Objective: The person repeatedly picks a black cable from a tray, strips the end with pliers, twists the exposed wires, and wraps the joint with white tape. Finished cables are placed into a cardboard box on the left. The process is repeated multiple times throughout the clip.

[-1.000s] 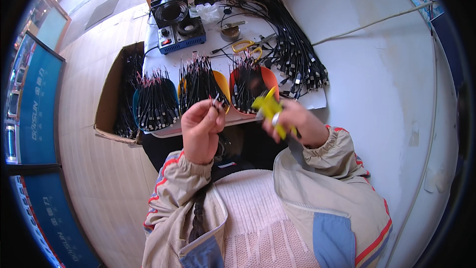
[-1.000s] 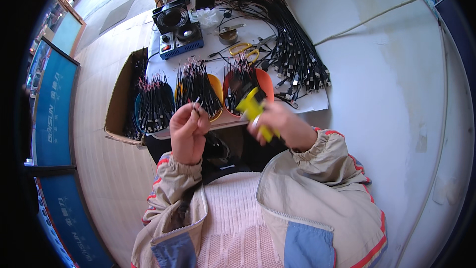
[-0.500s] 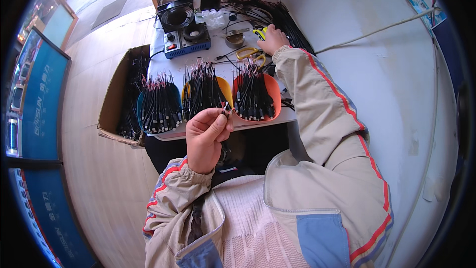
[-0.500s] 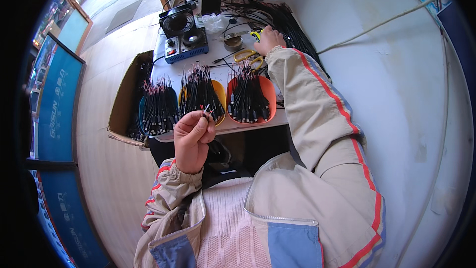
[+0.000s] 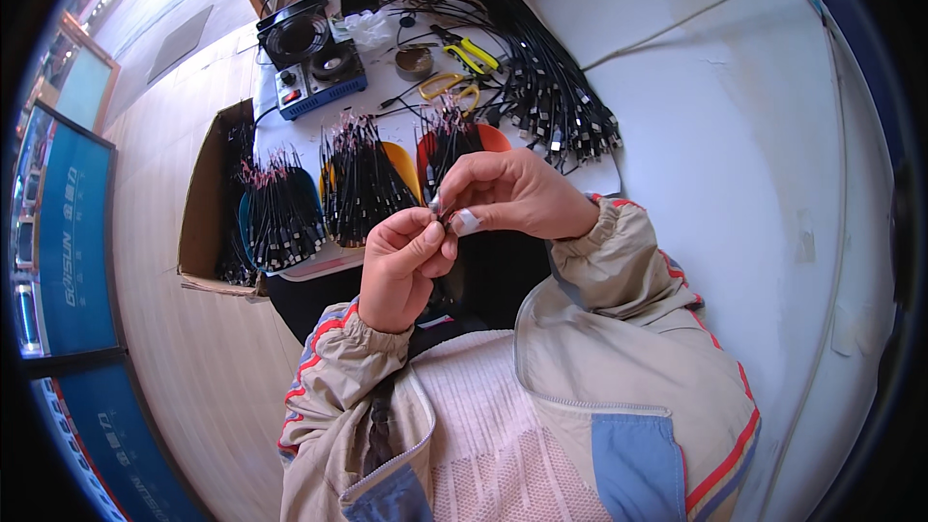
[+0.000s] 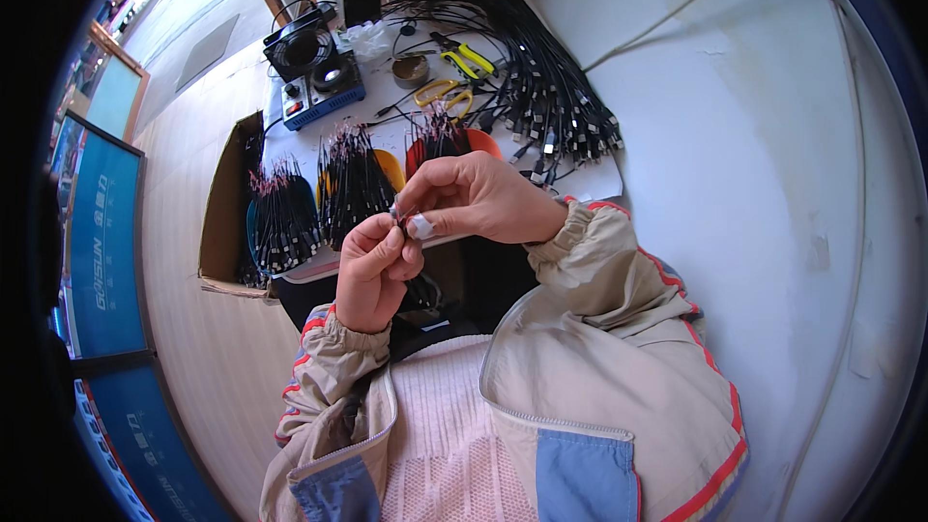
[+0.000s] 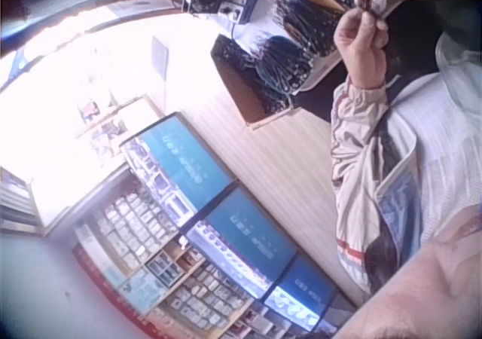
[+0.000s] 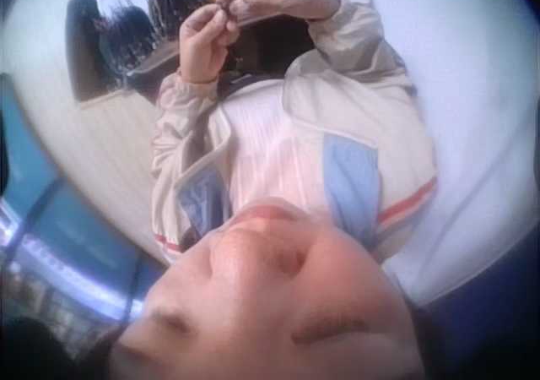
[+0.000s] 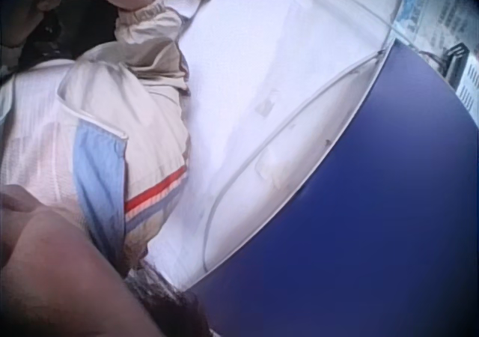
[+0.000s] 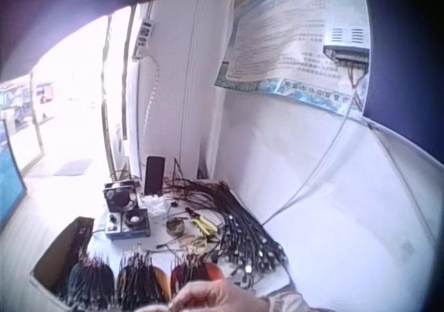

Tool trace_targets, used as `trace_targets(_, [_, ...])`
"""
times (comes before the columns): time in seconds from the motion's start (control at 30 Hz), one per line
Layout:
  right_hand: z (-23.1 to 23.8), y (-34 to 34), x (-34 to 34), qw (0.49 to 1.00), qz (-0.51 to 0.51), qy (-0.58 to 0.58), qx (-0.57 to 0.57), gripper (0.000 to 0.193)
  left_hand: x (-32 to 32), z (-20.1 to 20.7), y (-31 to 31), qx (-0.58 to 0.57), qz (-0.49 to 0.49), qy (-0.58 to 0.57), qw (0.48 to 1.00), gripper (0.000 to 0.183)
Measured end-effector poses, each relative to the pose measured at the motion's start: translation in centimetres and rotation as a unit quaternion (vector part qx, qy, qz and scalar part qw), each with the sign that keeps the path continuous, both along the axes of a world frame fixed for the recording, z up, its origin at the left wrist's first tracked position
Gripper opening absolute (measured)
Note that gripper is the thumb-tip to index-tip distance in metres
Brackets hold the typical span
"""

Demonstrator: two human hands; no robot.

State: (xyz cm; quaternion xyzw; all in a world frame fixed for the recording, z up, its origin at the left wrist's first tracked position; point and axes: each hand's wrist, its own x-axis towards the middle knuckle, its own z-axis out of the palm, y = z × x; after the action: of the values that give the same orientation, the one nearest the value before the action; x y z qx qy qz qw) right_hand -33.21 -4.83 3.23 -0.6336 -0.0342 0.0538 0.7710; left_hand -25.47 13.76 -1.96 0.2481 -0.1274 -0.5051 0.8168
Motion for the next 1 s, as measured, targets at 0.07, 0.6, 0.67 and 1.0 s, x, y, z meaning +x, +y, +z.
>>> trace_targets(0.07, [-0.2, 0.4, -0.6, 0.998, -0.036, 0.002, 0.043, 0.016, -0.3, 0.1, -0.3, -0.017, -0.027, 0.009, 0.999, 0.013])
trace_targets(0.6, [-5.2, -9.7, 0.5, 0.861, -0.321, 0.068, -0.388, 0.021, -1.3, 0.4, -0.8, 0.085, 0.072, -0.159, 0.981, 0.013])
trace_targets(0.67, [-6.3, -15.0, 1.3, 0.636, -0.424, 0.131, -0.631, 0.027, -1.3, 0.4, -0.9, 0.087, 0.083, -0.171, 0.978, 0.013])
trace_targets(1.0, [-4.7, -18.8, 0.1, 0.722, -0.383, 0.191, -0.544, 0.024, -1.3, 0.6, -0.7, 0.108, 0.041, -0.162, 0.98, 0.013])
